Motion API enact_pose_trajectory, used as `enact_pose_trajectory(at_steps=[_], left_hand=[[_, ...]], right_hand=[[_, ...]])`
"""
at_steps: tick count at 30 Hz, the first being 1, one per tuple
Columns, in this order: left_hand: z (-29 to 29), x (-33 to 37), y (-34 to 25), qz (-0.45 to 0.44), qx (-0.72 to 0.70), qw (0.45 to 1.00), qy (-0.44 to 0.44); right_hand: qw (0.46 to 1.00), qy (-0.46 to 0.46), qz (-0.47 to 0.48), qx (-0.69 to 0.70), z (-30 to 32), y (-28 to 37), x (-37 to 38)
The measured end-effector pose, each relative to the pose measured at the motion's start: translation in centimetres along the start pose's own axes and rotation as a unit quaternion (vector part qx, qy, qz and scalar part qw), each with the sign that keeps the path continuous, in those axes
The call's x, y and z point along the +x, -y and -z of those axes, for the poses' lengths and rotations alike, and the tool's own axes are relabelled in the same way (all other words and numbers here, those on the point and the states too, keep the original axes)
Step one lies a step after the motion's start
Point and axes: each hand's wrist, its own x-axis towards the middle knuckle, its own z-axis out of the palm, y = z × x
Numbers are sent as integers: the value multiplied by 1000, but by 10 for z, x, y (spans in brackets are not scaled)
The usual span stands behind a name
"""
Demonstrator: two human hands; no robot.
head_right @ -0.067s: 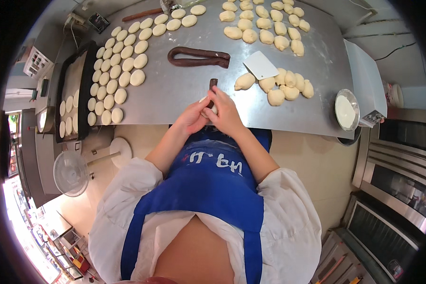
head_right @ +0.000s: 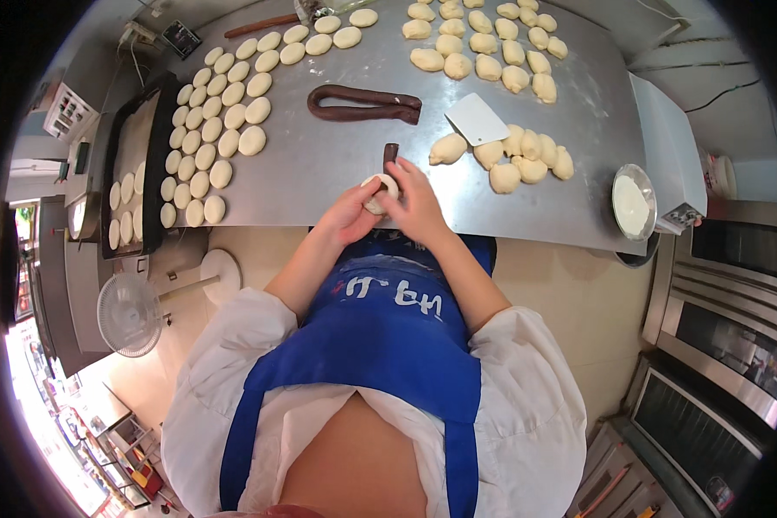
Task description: The person repeatedly picks up small dough balls, flattens them, wraps each around a short piece of dark filling, and places the formed pastries onto a tray. The person also uses a bench scraper to move dough pieces on the table.
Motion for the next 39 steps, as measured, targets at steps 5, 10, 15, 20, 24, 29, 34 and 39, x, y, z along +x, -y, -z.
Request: enact_pose_trajectory(at_steps=[5, 10, 15, 20, 24, 29, 34, 39], left_hand=[[33, 5, -8, 5, -66, 996, -59], [22, 21, -11, 42, -82, 996, -15], [17, 47, -5, 55, -67, 994, -60], [12, 44, 3, 35, 34, 996, -71], [-13, 23, -1, 62, 17, 998, -24], [-4, 5, -12, 35, 14, 998, -45], [4, -6, -21, 28, -116, 992, -48], [-2, -12, -15, 27, -17, 997, -71]], right_hand=[[987, 5, 54, -152, 0, -30, -14], [981, -21, 90, -173, -12, -41, -14], [989, 44, -124, -64, -1, -28, -11], [962, -66, -234, 128, 13, -15, -9], [994, 17, -101, -29, 12, 4, 8], [771, 19, -348, 533, 15, -12, 14], [571, -93, -443, 685, 14, -18, 30], [638, 1, -388, 665, 10, -10, 37]])
